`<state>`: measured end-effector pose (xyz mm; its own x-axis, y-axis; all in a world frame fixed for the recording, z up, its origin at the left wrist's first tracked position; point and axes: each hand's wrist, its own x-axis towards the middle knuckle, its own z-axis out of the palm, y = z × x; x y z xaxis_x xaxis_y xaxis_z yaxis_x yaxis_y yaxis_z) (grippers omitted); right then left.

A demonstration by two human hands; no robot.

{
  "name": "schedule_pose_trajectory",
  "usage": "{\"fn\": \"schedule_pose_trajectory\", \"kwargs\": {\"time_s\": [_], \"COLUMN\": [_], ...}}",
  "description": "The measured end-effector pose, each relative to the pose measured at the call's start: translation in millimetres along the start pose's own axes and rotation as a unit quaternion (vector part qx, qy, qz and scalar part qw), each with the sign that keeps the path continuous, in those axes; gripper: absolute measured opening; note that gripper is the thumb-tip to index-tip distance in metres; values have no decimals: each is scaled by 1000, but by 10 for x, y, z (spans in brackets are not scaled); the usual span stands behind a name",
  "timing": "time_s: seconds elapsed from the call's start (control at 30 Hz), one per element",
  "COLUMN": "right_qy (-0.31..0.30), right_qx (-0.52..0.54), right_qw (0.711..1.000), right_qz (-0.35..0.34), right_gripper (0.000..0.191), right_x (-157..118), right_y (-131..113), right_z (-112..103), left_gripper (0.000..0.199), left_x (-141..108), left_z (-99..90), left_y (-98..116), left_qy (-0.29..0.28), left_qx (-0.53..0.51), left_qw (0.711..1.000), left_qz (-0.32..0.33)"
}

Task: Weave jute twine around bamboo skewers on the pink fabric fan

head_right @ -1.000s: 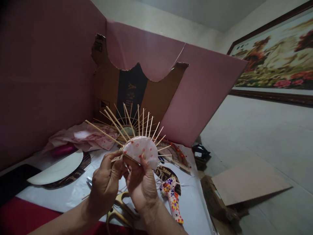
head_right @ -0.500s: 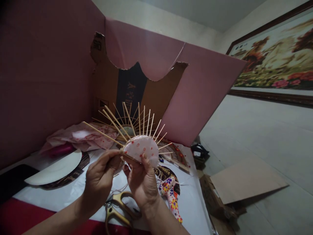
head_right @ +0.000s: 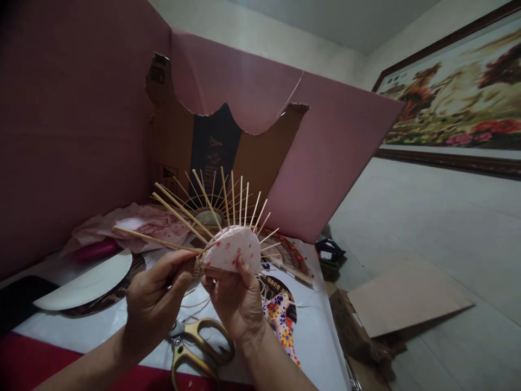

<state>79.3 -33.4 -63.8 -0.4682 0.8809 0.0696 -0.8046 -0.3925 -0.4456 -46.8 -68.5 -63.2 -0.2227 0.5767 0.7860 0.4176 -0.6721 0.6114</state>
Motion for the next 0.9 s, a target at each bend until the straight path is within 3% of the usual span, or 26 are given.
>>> {"fn": "schedule_pose_trajectory", "kwargs": {"time_s": [0.3,0.5,0.9], "right_qy": [4,0,15], "right_qx": [-7,-5,-21], "right_qw": [1000,1000,1000], "right_qz": [-7,-8,-5], "right_gripper": [21,25,28], "right_x": [9,26,16], "right_y": [-17,-16,-5], "right_z": [-28,-38,10], "left_gripper": [20,18,22], "left_x": [-20,2,-19], "left_z": [42,-20,2], "left_y": [-25,6,9], "left_qy": [-24,-45,-29], "left_qx": [-75,-32,-39], "left_qw": [995,998,998], "left_qz": [-57,-29,-33]}}
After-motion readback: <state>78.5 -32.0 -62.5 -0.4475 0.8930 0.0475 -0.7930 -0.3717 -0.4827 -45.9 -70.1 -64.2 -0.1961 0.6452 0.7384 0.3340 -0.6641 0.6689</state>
